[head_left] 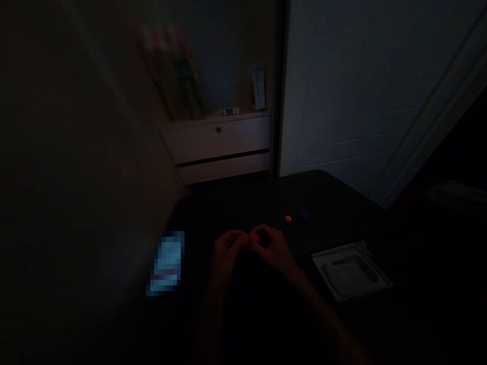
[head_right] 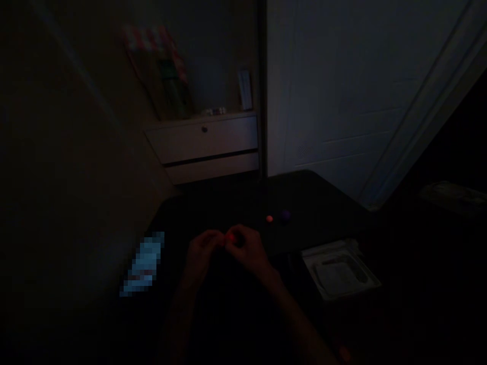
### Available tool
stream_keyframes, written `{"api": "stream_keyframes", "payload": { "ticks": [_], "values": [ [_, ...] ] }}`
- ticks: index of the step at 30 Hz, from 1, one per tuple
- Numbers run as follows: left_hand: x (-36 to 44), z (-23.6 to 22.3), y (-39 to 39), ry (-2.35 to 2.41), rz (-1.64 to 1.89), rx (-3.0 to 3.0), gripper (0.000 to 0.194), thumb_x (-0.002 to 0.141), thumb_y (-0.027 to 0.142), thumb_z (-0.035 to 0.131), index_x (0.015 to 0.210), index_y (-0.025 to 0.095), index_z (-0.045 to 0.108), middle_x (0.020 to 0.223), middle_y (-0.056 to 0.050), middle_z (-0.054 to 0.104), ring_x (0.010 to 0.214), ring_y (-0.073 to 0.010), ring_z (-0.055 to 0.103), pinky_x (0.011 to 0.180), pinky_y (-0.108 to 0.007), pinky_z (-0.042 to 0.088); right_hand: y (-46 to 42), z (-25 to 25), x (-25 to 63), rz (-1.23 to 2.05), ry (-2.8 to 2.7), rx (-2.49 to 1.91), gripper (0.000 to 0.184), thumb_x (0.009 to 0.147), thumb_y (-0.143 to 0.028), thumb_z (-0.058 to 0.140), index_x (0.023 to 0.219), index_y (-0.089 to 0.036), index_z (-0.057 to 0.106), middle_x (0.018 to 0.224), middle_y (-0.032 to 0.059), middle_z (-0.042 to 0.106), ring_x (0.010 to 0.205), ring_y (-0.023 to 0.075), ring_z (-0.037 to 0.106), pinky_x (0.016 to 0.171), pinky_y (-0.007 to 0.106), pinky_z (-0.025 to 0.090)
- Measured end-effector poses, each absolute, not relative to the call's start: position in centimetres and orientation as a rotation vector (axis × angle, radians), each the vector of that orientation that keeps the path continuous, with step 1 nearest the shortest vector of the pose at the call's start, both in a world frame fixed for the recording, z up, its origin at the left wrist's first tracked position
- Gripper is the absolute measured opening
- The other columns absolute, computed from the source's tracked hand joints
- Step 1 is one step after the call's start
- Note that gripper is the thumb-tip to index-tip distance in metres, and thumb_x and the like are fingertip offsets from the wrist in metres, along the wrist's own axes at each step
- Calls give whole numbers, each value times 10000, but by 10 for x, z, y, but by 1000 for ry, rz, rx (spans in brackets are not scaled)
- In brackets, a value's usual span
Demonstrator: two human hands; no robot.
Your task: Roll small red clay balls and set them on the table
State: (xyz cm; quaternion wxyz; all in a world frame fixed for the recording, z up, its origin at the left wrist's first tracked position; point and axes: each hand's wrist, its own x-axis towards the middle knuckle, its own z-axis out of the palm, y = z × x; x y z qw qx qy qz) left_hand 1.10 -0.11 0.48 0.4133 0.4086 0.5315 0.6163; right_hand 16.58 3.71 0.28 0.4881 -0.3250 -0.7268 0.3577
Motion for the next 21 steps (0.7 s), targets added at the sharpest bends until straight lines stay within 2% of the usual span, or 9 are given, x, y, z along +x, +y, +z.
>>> {"api": "stream_keyframes", "payload": {
  "ticks": [4, 6, 10, 17, 21],
  "values": [
    [9, -2, 1, 1302, 1640, 993, 301, 815, 434, 791, 971, 180, 752, 850, -29, 753, 749, -143, 652, 654, -228, 474, 37, 6, 167, 871, -1814, -654, 219, 982, -274, 663, 1189, -249, 728, 1127, 52, 748, 1013, 210, 700, 910, 333, 524],
    [8, -4, 2, 1286, 1669, 1014, 324, 838, 464, 776, 993, 181, 743, 861, -30, 749, 751, -142, 648, 634, -221, 463, 37, 7, 167, 867, -1847, -613, 277, 971, -284, 701, 1248, -267, 716, 1160, 57, 725, 1038, 212, 690, 930, 337, 522],
    [8, -3, 1, 1322, 1644, 1076, 335, 843, 492, 768, 947, 174, 751, 850, -32, 750, 733, -141, 644, 626, -224, 467, 38, 5, 166, 864, -1836, -643, 222, 951, -277, 733, 1171, -246, 728, 1109, 58, 727, 1018, 217, 693, 915, 338, 526],
    [10, 0, -2, 1288, 1568, 1068, 359, 738, 404, 871, 974, 173, 732, 980, -71, 786, 925, -210, 728, 785, -285, 554, 42, 2, 167, 906, -1792, -654, 129, 941, -258, 715, 1064, -225, 733, 1046, 55, 742, 966, 218, 704, 874, 345, 534],
    [9, 1, -2, 1328, 1546, 1098, 338, 785, 421, 831, 995, 173, 741, 998, -78, 789, 932, -214, 733, 791, -291, 560, 42, 2, 167, 959, -1771, -674, 144, 923, -282, 731, 1055, -225, 741, 1045, 55, 751, 965, 223, 713, 871, 348, 545]
  ]
}}
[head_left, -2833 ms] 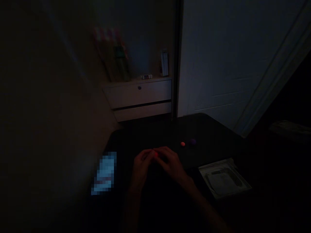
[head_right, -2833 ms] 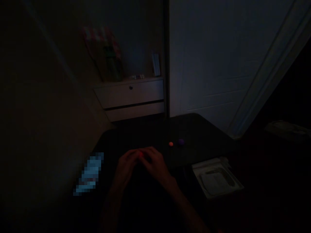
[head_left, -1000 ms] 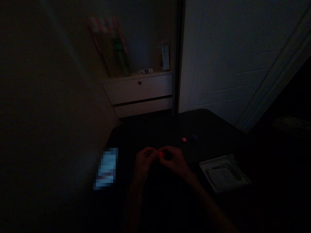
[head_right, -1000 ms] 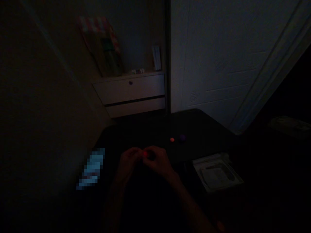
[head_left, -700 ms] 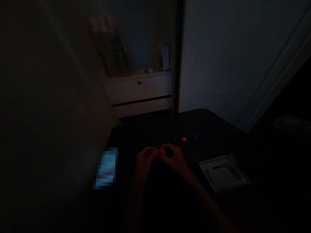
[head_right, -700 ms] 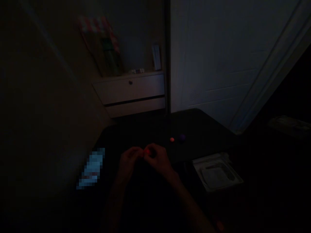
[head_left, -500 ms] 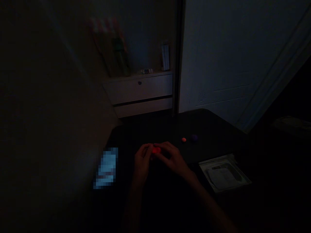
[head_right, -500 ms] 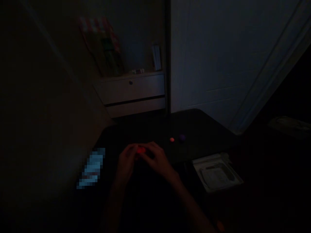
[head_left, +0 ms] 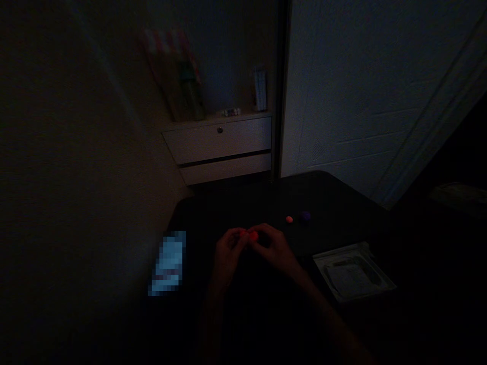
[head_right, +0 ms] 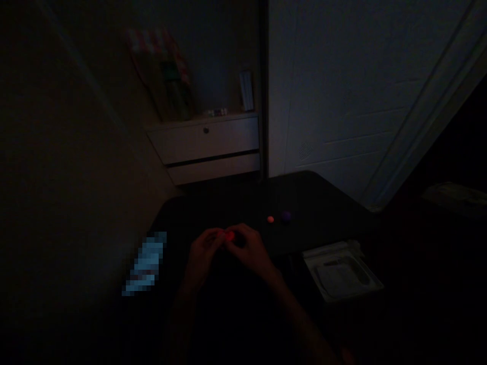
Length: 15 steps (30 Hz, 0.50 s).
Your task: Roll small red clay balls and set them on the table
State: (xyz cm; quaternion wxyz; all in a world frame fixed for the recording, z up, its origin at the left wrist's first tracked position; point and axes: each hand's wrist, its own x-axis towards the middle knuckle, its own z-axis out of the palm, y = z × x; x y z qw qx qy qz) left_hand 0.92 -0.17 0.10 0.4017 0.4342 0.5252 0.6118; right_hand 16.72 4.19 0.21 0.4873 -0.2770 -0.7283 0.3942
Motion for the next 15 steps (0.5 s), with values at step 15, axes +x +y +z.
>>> {"api": "stream_keyframes", "payload": {
  "ticks": [15],
  "values": [
    [10, 4, -4, 1307, 1483, 1203, 324, 802, 420, 825, 1017, 191, 747, 1025, -85, 802, 981, -241, 748, 866, -331, 571, 42, 4, 167, 953, -1762, -834, 142, 885, -302, 678, 952, -195, 742, 912, 37, 766, 842, 208, 701, 768, 304, 516]
  ]
}}
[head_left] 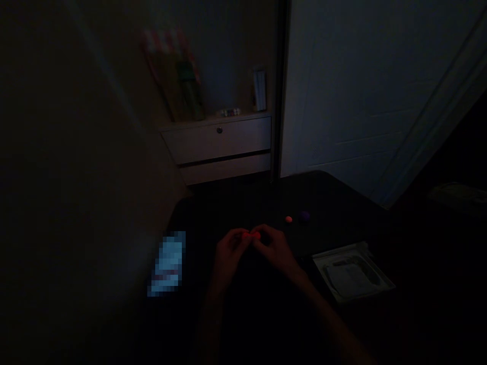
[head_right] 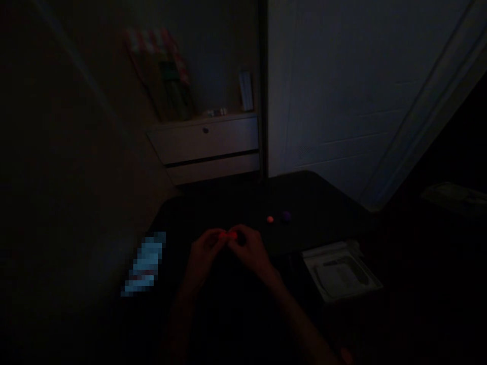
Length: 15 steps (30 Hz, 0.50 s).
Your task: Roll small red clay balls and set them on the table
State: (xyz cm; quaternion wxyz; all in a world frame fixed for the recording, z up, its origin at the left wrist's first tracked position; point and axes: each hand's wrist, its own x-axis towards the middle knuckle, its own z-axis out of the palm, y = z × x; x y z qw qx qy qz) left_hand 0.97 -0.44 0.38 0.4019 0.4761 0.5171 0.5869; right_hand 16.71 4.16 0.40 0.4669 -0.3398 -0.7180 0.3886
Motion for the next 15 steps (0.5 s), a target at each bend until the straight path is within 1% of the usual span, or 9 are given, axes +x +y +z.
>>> {"api": "stream_keyframes", "payload": {
  "ticks": [8, 15],
  "values": [
    [10, 4, -6, 1286, 1480, 1204, 294, 797, 399, 830, 1003, 206, 747, 1039, -71, 794, 997, -231, 744, 900, -329, 562, 43, 1, 166, 935, -1752, -812, 145, 922, -315, 616, 900, -207, 711, 854, 21, 744, 793, 202, 680, 745, 302, 495],
    [10, 5, -7, 1262, 1483, 1208, 276, 762, 364, 848, 956, 205, 734, 994, -62, 788, 990, -237, 746, 901, -342, 567, 44, -1, 166, 938, -1723, -871, 106, 879, -270, 639, 895, -197, 714, 812, 12, 730, 759, 196, 670, 715, 294, 493]
  ]
}}
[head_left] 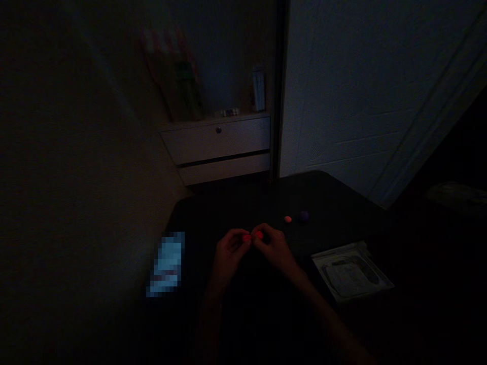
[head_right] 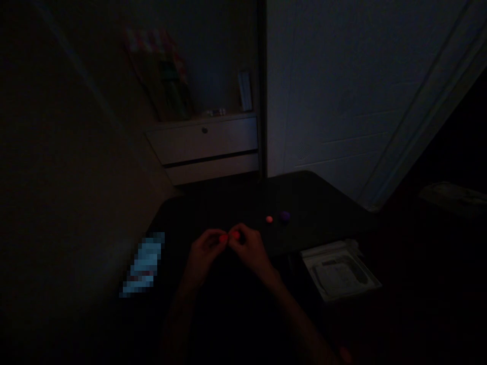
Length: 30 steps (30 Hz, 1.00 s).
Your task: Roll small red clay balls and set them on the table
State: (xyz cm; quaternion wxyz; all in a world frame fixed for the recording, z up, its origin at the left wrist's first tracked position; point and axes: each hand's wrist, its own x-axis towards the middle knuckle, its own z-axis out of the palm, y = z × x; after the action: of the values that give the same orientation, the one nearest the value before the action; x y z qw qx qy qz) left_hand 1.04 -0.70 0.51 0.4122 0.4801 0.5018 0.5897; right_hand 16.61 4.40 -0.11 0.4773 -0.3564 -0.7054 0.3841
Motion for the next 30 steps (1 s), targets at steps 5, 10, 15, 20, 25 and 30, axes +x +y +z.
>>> {"api": "stream_keyframes", "payload": {
  "ticks": [5, 10, 15, 20, 25, 30],
  "values": [
    [10, 2, -5, 1283, 1526, 1194, 309, 824, 385, 808, 1052, 205, 705, 1073, -67, 773, 1039, -222, 730, 916, -324, 554, 42, 3, 166, 925, -1710, -810, 132, 929, -286, 662, 991, -212, 752, 982, 44, 781, 919, 219, 717, 849, 334, 528],
    [10, -1, -3, 1303, 1547, 1203, 332, 909, 448, 716, 1142, 212, 688, 1049, -58, 765, 890, -182, 724, 796, -290, 562, 42, 4, 164, 885, -1715, -748, 186, 990, -309, 627, 1079, -233, 772, 1092, 77, 767, 1022, 228, 717, 922, 361, 540],
    [11, 0, -3, 1303, 1511, 1199, 325, 812, 414, 813, 1040, 203, 718, 969, -42, 761, 829, -167, 706, 761, -270, 556, 44, -1, 165, 907, -1678, -768, 217, 1004, -308, 614, 1155, -247, 757, 1140, 69, 777, 1057, 235, 721, 969, 380, 541],
    [14, 1, -3, 1322, 1471, 1227, 303, 776, 417, 826, 955, 192, 731, 870, -24, 748, 769, -166, 697, 690, -257, 552, 45, -3, 165, 884, -1692, -736, 237, 1030, -320, 568, 1157, -254, 757, 1155, 72, 771, 1073, 237, 716, 970, 378, 540],
    [13, -1, -3, 1373, 1413, 1265, 274, 805, 419, 786, 937, 186, 728, 721, 11, 698, 618, -141, 659, 576, -232, 524, 45, -4, 165, 883, -1683, -739, 221, 1029, -310, 571, 1107, -241, 766, 1108, 70, 770, 1021, 230, 719, 940, 357, 541],
    [13, -1, -3, 1386, 1363, 1313, 240, 849, 410, 715, 939, 188, 735, 705, 8, 675, 587, -145, 648, 507, -224, 516, 44, -2, 164, 886, -1682, -744, 214, 1029, -291, 570, 1085, -242, 771, 1074, 64, 764, 992, 223, 712, 929, 351, 536]
  ]
}}
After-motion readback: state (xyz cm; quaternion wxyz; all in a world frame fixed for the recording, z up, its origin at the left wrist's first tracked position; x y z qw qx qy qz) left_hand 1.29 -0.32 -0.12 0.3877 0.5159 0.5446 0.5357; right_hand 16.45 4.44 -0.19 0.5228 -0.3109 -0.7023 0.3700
